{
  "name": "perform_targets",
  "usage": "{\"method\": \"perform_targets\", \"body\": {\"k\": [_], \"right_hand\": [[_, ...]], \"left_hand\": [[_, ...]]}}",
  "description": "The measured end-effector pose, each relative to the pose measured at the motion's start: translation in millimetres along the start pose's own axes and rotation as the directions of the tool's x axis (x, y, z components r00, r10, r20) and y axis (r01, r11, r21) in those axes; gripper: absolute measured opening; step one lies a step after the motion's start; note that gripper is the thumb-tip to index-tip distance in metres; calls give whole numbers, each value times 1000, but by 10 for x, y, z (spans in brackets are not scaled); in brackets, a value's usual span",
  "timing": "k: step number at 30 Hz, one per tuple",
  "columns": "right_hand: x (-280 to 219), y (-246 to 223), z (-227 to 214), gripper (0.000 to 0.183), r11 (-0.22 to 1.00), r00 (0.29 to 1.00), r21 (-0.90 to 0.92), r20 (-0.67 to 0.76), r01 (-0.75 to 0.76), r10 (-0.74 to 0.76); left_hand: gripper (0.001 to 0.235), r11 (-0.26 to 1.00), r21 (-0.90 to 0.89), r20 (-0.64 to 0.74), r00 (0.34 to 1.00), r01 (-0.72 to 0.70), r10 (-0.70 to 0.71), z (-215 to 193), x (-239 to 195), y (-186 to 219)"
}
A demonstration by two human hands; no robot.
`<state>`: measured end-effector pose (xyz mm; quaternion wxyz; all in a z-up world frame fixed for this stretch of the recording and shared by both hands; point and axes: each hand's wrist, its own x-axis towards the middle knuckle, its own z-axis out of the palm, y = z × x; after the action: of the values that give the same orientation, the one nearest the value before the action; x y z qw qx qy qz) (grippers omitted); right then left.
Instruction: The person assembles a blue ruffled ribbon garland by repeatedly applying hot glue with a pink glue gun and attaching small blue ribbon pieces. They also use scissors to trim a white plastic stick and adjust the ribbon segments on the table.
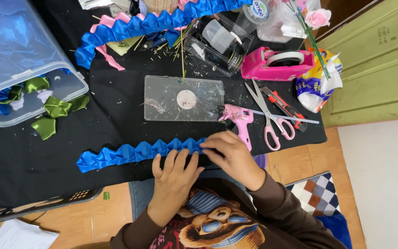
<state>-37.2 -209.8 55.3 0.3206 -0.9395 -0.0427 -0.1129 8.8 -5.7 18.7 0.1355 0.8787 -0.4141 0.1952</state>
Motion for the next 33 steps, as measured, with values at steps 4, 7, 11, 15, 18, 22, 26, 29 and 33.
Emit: {"method": "perform_targets", "body": {"k": [4, 7, 11, 15, 18, 22, 26, 29, 33], "right_hand": [[-88, 47, -103, 23, 997, 997, -60, -60, 42, -45], [-172, 79, -82, 26, 984, 997, -163, -15, 75, -78], [-235, 80, -56, 26, 949, 997, -304, 34, 83, -76], [-257, 28, -56, 27, 965, 991, -230, 0, 128, -131], [-325, 89, -3, 27, 952, 992, -279, 13, 124, -126], [-332, 86, -14, 28, 950, 993, -291, 6, 118, -122], [-343, 50, -5, 27, 968, 995, -234, -19, 95, -102], [-349, 39, 7, 28, 975, 996, -208, -19, 83, -89], [-328, 11, 2, 29, 977, 995, -194, -31, 91, -98]], "left_hand": [[34, 1000, 13, -6, 1000, -3, 3, 8, 19, 11], [46, 998, 69, 21, 1000, -9, 7, 8, 40, 29], [45, 994, 106, 43, 999, -5, 0, 21, 37, 52], [49, 996, 88, 38, 999, -9, 5, -8, 37, 49], [47, 997, 74, 31, 999, -8, 6, 45, -3, 54], [46, 996, 86, 28, 1000, -6, 4, 51, -13, 66], [49, 996, 91, 38, 999, -15, 11, 30, 9, 68], [49, 997, 80, 36, 999, -17, 14, 46, 22, 71], [45, 999, 46, 35, 999, -9, 7, -1, 59, 68]]}}
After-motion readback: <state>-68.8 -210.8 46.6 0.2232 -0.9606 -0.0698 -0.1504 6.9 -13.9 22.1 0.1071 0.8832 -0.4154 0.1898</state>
